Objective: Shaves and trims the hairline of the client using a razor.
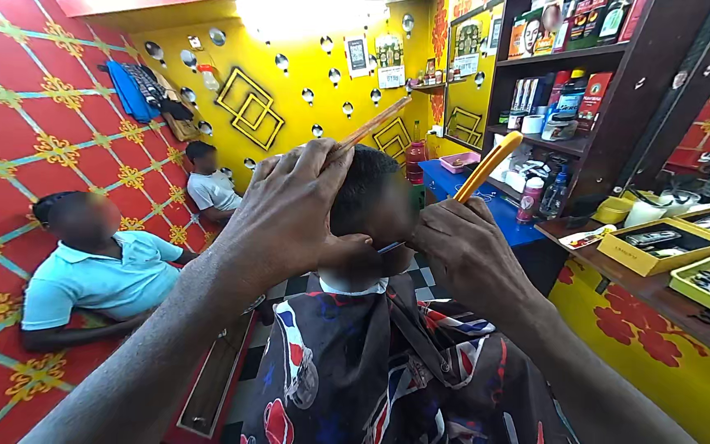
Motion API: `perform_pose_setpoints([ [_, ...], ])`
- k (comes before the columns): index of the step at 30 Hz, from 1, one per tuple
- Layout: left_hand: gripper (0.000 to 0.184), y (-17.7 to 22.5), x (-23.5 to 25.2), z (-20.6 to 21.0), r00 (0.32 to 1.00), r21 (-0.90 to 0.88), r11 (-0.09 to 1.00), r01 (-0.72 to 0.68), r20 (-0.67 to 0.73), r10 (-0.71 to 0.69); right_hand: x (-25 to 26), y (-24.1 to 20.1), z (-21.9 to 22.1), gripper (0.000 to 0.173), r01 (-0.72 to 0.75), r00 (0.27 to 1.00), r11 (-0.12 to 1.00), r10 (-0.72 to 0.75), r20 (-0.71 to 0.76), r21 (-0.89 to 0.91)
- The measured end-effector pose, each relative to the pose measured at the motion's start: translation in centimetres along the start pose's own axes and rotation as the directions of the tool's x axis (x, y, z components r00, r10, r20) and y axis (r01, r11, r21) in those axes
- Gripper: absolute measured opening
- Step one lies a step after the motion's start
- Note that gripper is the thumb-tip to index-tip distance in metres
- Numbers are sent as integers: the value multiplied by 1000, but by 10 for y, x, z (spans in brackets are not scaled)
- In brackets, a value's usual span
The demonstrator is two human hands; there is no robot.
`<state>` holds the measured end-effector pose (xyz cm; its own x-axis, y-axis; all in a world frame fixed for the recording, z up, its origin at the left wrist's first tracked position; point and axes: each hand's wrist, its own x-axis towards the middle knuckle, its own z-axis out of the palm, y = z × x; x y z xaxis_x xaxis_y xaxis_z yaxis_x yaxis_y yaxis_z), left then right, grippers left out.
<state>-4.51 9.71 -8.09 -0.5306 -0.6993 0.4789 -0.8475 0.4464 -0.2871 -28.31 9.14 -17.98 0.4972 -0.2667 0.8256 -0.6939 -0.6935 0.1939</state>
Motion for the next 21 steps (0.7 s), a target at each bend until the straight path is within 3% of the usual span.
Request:
perform_pose_setpoints([
  [3, 110, -8, 3, 6, 1000, 3, 1000, 15, -10, -15, -5, 1, 2, 23, 18, 999, 1000, -18, 34, -11],
  [7, 110, -14, 4, 6, 1000, -31, 999, 19, -9, -19, -4, -1, 4, 27, -1, 995, 1000, -1, -103, -11],
  [13, 112, -18, 3, 8, 1000, -37, 999, 17, -9, -18, -21, -4, 18, 20, 6, 1000, 999, -7, -16, -38],
  [15, 113, -23, 3, 6, 1000, -83, 996, 11, -8, -12, -29, -11, 18, 20, -116, 976, 989, 131, -173, 96],
  [17, 110, -28, 5, 3, 1000, -139, 990, 13, -2, -13, -34, -24, 15, 16, -290, 855, 876, 418, -308, 384],
  [19, 105, -30, 7, -2, 1000, -133, 991, 17, 17, -15, -36, -36, 17, 17, -376, 711, 682, 647, -277, 627],
  [21, 102, -29, 9, -4, 999, -107, 994, 15, 34, -11, -39, -45, 29, 17, -402, 658, 571, 724, -207, 716],
])
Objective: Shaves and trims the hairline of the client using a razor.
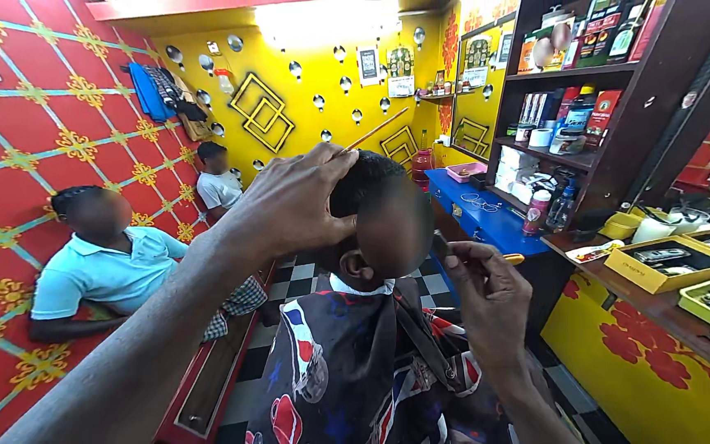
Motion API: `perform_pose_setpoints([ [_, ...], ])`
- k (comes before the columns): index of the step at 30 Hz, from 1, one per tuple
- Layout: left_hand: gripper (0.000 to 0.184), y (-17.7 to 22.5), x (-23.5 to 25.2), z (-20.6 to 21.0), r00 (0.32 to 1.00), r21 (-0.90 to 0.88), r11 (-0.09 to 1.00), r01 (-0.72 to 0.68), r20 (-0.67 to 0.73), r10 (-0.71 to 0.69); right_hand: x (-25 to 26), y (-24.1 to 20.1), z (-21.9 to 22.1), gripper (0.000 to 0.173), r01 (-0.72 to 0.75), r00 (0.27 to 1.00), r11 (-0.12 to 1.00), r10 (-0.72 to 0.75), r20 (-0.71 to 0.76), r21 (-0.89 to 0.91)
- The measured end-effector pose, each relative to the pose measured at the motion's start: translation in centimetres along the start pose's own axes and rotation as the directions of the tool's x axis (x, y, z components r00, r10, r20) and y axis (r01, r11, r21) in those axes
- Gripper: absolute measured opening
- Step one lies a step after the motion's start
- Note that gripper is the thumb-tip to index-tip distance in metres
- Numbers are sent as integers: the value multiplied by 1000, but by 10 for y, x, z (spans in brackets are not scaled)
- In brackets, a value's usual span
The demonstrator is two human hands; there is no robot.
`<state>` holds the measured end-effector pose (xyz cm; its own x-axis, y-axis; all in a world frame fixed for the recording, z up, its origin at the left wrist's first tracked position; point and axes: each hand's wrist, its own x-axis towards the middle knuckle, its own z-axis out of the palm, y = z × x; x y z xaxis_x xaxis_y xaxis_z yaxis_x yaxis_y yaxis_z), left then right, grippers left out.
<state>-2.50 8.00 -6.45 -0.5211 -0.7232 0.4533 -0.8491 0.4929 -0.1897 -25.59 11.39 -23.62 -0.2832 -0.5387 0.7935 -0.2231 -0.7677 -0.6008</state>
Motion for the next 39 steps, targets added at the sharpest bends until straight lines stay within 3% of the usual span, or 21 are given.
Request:
perform_pose_setpoints([
  [2, 102, 2, 3, -2, 999, 30, 1000, 1, 32, -2, -5, 5, 10, 17, 45, 999, 999, -44, 27, -27],
  [7, 112, 4, 9, -6, 992, 65, 998, 8, 123, -16, 10, -3, 21, 16, 310, 951, 898, -284, 126, -313],
  [13, 111, 5, 11, -7, 992, 59, 998, 18, 126, -25, 27, -11, 24, 15, 476, 879, 773, -414, 235, -419],
  [24, 103, -9, 15, 8, 991, 120, 984, -130, -1, 131, 43, -5, 23, 15, 540, 841, 719, -434, 324, -438],
  [39, 97, -14, 13, 9, 978, 136, 973, -187, -65, 197, 48, -1, 22, 17, 569, 821, 704, -448, 355, -426],
])
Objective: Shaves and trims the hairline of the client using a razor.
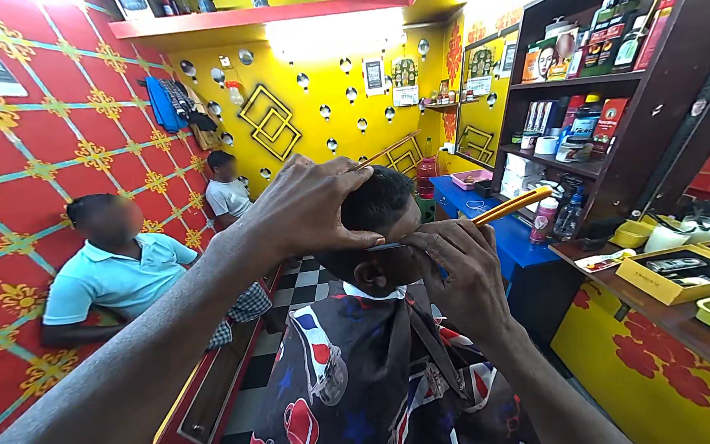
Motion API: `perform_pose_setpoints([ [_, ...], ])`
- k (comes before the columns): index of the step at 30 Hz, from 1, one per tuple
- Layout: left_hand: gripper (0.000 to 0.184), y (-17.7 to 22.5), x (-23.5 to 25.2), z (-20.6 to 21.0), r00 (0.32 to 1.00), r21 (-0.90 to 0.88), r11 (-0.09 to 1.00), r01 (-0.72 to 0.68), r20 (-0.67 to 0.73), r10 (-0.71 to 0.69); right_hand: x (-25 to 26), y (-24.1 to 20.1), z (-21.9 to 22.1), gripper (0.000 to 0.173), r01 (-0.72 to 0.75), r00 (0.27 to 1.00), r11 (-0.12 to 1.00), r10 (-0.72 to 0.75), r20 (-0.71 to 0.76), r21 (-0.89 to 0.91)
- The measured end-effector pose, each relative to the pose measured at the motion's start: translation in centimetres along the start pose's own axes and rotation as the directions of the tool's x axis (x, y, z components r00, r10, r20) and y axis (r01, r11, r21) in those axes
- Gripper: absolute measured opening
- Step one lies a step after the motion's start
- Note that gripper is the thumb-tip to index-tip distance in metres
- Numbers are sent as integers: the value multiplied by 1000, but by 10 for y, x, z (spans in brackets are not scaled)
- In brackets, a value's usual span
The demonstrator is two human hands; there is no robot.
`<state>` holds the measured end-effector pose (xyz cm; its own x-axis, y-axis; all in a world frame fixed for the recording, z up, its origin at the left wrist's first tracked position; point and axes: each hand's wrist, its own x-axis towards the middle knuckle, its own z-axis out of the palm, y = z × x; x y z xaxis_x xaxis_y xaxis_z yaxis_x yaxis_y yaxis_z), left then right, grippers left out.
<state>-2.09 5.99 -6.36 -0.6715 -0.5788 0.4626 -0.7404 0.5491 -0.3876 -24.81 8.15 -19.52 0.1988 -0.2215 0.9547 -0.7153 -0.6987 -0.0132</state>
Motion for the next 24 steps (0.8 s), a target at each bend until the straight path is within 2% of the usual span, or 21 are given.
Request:
perform_pose_setpoints([
  [5, 98, 0, 0, -1, 1000, 7, 1000, 3, 2, -3, 1, 1, -1, 17, 3, 998, 1000, -3, 68, 3],
  [9, 96, 0, -1, -1, 1000, 0, 1000, -1, -9, 1, 0, -1, 2, 16, 9, 1000, 1000, -9, -2, 1],
  [12, 97, 1, -1, -2, 1000, 1, 1000, 14, 2, -14, 0, -2, 0, 17, 7, 999, 1000, -6, 51, -14],
  [16, 97, 0, -2, 0, 1000, 3, 1000, 8, -10, -8, 2, -2, -4, 18, 16, 1000, 1000, -16, 21, -17],
  [19, 98, 1, -2, 0, 1000, 0, 1000, 15, 5, -15, 3, -2, -7, 18, 26, 996, 999, -23, 81, -35],
  [24, 98, 1, -1, 0, 1000, 0, 1000, 14, 10, -14, 4, 1, -9, 18, 36, 999, 998, -35, 37, -50],
])
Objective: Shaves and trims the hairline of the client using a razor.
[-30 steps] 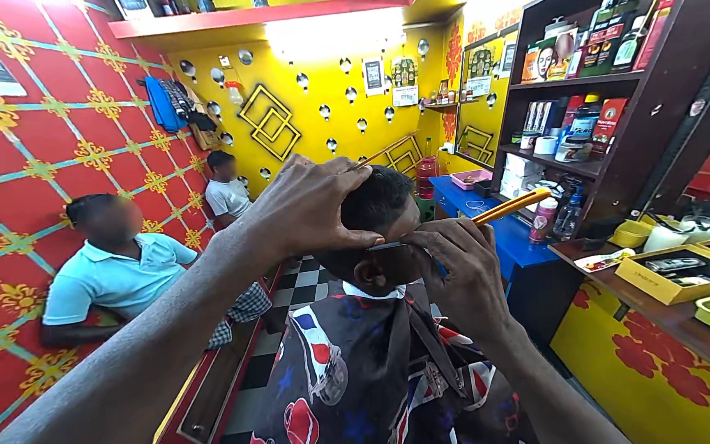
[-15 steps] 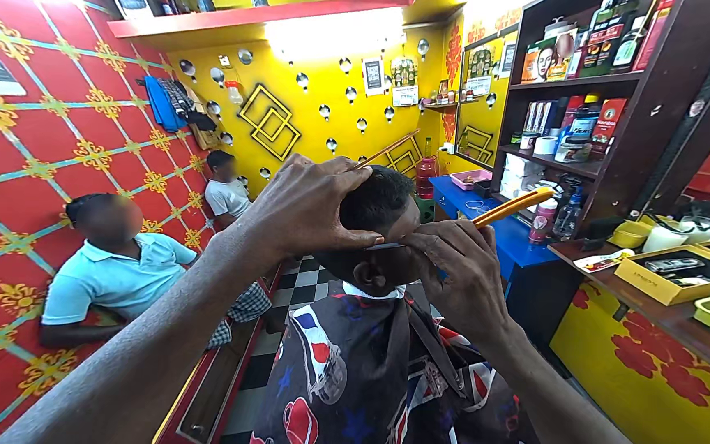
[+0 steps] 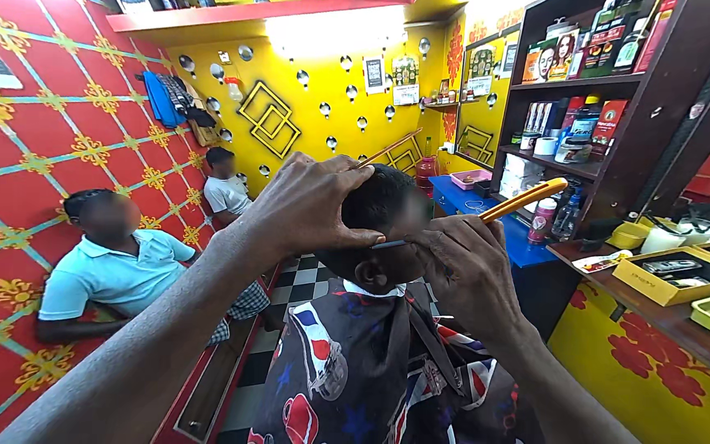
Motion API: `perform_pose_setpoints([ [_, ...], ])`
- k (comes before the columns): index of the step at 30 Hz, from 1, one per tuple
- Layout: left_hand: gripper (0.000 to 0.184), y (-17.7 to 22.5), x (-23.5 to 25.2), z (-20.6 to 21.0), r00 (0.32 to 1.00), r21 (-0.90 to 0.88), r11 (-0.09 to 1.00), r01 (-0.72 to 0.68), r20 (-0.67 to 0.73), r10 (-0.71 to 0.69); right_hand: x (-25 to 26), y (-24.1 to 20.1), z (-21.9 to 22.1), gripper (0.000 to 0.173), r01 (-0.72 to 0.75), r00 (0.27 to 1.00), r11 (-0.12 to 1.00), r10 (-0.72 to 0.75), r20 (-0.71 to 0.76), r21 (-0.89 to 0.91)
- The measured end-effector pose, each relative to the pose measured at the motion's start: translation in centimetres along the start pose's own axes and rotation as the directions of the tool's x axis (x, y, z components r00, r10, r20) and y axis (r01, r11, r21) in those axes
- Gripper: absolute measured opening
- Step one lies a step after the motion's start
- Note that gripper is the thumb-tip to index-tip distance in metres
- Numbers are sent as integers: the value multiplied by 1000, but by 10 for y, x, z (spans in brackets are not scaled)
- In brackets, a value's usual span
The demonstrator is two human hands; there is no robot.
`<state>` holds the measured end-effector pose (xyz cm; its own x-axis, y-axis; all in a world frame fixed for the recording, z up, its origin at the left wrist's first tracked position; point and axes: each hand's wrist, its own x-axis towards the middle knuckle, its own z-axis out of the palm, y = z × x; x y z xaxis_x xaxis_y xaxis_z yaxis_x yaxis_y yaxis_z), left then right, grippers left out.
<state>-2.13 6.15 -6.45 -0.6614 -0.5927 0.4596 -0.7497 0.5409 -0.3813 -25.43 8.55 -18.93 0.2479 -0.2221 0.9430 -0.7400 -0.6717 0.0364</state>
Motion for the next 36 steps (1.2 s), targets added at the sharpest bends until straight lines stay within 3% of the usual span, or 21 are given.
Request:
perform_pose_setpoints([
  [5, 96, 1, 0, 1, 1000, 0, 1000, -2, -3, 2, 0, 0, -5, 18, 28, 997, 998, -24, 77, -54],
  [18, 96, 1, 2, 2, 1000, -5, 1000, 4, 1, -4, -2, -3, -15, 19, 97, 992, 976, -80, 96, -195],
  [28, 98, 2, 3, 5, 1000, -12, 1000, 2, 5, -2, -19, -3, -29, 17, 106, 959, 977, -51, 279, -186],
  [31, 100, 2, 2, 10, 1000, -26, 1000, -6, -16, 6, -39, -6, -30, 20, 3, 975, 996, 17, 221, -88],
  [36, 108, 6, -6, 13, 999, -81, 996, 43, 11, -43, -97, -33, -4, 23, -295, 955, 948, 295, 19, 121],
])
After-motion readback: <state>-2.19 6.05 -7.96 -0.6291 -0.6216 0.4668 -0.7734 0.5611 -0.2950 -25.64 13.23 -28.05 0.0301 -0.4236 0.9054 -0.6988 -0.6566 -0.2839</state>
